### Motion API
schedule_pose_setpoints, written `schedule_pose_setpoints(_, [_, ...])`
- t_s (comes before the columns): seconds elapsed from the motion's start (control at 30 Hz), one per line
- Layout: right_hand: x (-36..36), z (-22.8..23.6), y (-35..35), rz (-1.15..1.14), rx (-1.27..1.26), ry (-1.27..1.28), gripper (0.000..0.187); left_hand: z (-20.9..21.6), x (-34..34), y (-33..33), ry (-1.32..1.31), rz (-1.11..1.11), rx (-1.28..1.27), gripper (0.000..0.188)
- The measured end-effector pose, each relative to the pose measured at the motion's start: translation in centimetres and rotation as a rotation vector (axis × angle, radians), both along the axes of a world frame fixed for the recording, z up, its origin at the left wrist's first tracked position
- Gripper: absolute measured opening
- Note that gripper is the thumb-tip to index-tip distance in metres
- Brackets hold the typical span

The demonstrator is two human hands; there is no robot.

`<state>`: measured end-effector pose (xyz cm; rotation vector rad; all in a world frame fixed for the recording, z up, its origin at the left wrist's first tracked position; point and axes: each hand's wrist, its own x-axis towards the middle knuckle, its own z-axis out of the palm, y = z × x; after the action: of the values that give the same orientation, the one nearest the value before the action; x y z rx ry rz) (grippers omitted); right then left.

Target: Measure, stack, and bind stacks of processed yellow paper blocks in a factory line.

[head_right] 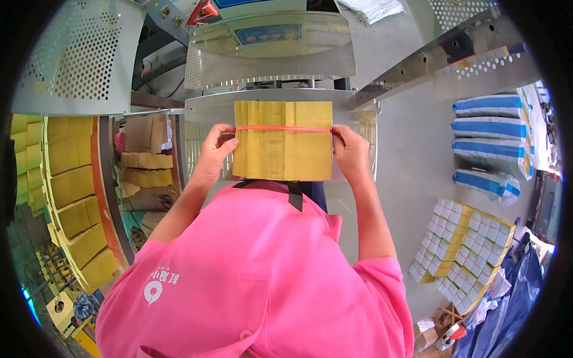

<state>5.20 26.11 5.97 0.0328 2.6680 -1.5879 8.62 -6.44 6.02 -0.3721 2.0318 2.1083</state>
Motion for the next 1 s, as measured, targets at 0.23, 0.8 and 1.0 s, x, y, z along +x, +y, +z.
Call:
schedule_pose_setpoints(0.23, [0.8, 0.2, -1.2, -0.021, 0.112, 0.210, 0.008, -0.3, -0.2, -0.9, 0.026, -0.115, -0.102, 0.023])
schedule_pose_setpoints(0.8, [3.0, 0.6, -0.8, -0.010, 0.081, 0.200, 0.011, -0.2, -0.9, -1.4, 0.147, -0.223, -0.308, 0.017])
schedule_pose_setpoints(1.0, [3.9, -0.2, -1.1, -0.041, 0.148, 0.354, 0.013, 2.2, -1.1, 0.8, 0.414, -0.228, -0.539, 0.029])
